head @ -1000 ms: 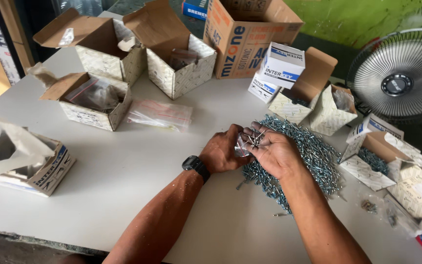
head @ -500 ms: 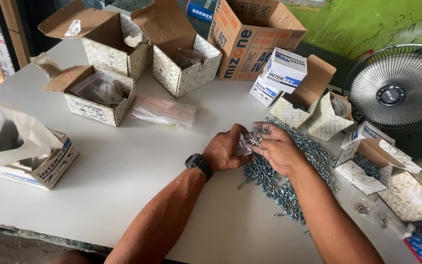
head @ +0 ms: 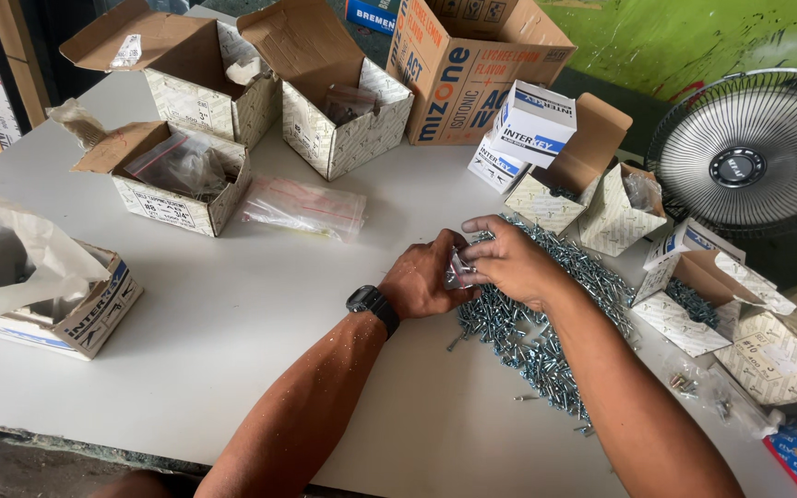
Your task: The person picks up small metal screws from a large pile on a table and places them into a small, clear plastic bag. They repeat this process, filling the bag with screws from the pile.
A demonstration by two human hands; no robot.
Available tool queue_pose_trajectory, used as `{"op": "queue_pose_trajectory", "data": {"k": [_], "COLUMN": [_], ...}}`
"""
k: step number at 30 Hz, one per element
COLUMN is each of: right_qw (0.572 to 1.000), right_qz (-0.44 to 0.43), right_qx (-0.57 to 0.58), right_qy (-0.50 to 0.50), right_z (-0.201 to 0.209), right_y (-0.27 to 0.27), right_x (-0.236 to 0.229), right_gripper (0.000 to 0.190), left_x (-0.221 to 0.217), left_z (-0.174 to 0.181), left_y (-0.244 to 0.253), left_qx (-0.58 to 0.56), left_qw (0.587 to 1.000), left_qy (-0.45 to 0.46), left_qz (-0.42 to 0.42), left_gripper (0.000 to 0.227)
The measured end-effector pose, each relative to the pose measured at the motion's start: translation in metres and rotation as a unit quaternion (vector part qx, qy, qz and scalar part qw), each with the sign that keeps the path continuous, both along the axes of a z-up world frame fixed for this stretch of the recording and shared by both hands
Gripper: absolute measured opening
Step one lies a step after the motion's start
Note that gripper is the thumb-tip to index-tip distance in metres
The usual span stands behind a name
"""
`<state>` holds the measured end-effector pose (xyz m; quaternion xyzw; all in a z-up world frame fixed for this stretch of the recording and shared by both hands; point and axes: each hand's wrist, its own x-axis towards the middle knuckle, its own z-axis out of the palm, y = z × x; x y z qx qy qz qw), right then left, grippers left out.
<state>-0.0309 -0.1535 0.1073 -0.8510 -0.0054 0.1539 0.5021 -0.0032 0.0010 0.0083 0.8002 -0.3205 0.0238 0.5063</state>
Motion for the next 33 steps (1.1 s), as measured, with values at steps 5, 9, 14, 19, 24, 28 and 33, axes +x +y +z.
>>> {"op": "queue_pose_trajectory", "data": {"k": [5, 9, 14, 19, 24, 28, 33], "right_qw": [0.997, 0.989, 0.978, 0.976, 0.946, 0.925, 0.904], "right_qz": [0.009, -0.028, -0.035, -0.043, -0.097, -0.112, 0.017], "right_qx": [0.024, 0.097, 0.158, 0.044, -0.221, -0.279, -0.342], "right_qy": [-0.07, -0.107, -0.132, -0.21, -0.215, -0.234, -0.256], "right_z": [-0.03, -0.05, -0.046, -0.031, -0.041, -0.079, -0.074], "right_y": [-0.009, -0.014, -0.026, -0.071, -0.129, -0.172, -0.149], "right_x": [0.016, 0.019, 0.016, -0.002, -0.025, -0.025, -0.032], "right_gripper": [0.06, 0.05, 0.038, 0.031, 0.027, 0.023, 0.05], "left_x": [0.003, 0.004, 0.003, 0.017, 0.039, 0.01, 0.002], "left_z": [-0.007, -0.006, -0.008, -0.019, -0.032, -0.014, -0.006], "left_y": [0.0, -0.002, -0.002, 0.003, -0.002, 0.0, -0.001], "left_qx": [0.004, 0.008, -0.03, -0.135, -0.208, -0.135, -0.012], "left_qw": [1.0, 0.999, 0.998, 0.985, 0.967, 0.983, 0.999], "left_qy": [0.015, 0.025, 0.041, 0.097, 0.123, 0.09, -0.035], "left_qz": [0.008, 0.019, 0.025, 0.05, 0.083, 0.081, 0.022], "left_gripper": [0.063, 0.066, 0.065, 0.067, 0.067, 0.067, 0.06]}}
